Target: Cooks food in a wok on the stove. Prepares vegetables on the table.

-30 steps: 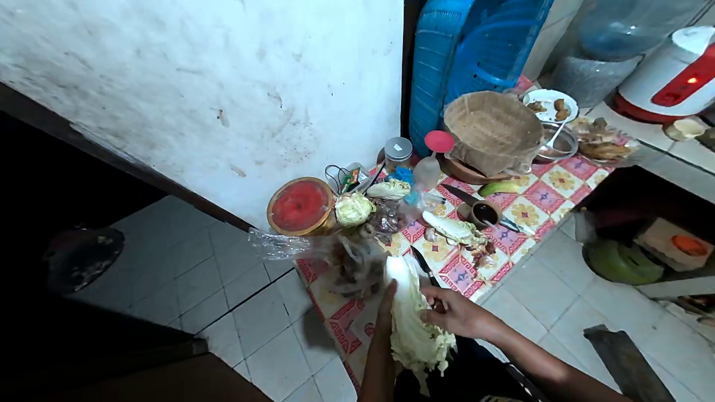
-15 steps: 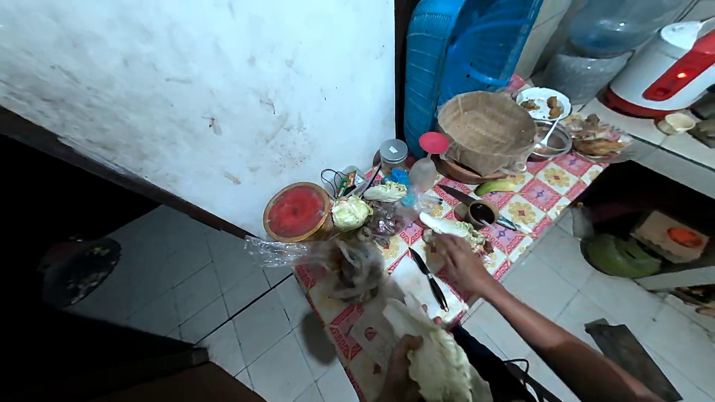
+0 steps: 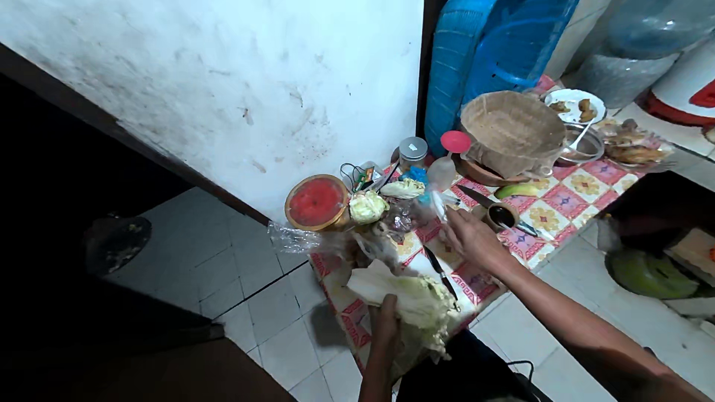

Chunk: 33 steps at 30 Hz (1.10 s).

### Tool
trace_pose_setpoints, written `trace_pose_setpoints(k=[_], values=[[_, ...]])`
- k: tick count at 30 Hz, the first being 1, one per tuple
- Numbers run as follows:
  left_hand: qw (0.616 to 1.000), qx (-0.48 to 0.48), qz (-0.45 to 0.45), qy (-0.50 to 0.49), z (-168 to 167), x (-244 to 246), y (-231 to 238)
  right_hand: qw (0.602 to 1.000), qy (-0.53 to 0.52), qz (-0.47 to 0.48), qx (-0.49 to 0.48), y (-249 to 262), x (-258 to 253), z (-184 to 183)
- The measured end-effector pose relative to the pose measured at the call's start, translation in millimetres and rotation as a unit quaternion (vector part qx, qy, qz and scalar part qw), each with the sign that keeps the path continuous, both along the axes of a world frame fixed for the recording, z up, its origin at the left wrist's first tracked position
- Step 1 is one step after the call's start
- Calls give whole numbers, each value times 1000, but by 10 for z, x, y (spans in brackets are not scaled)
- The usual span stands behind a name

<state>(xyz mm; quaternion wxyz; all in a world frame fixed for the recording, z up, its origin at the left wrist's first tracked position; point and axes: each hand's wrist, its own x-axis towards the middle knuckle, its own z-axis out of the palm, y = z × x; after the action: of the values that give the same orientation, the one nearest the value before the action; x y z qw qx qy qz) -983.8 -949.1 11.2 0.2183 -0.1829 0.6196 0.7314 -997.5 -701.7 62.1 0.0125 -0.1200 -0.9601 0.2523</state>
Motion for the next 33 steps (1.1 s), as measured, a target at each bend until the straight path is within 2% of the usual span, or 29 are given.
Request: trace_pose_setpoints(k=[3,7,10,12,15,19,21,23,25,30,33], values=[[1000,3,-12,-17,18,-31,164,997,13,71,-14,-492,277,397],[992,121,-28,-29,85,-7,354,990,46,122,48,-933,447,94],[985,154,-72,18,42,38,366,988,54,146,21,-1066,569,-69],[982,169,-73,31,-15,42,368,984,1,174,-38,-1054,653,-1],[982,162,-98,-10,19,10,317,966,-91,209,-118,-793,709,291],[973,137,-162,-92,221,-21,164,970,-25,173,-168,-370,500,669],[962,144,-214,-95,257,2,100,951,-10,210,-228,-214,210,594],[945,175,-263,-85,222,44,67,903,-28,251,-348,-170,-37,342],[928,223,-291,-72,121,81,43,871,-67,262,-411,-223,-113,114],[955,194,-218,-47,299,276,-66,851,-130,255,-440,-446,241,-63],[949,154,-256,-99,256,381,-127,851,-139,262,-433,-521,408,-233]])
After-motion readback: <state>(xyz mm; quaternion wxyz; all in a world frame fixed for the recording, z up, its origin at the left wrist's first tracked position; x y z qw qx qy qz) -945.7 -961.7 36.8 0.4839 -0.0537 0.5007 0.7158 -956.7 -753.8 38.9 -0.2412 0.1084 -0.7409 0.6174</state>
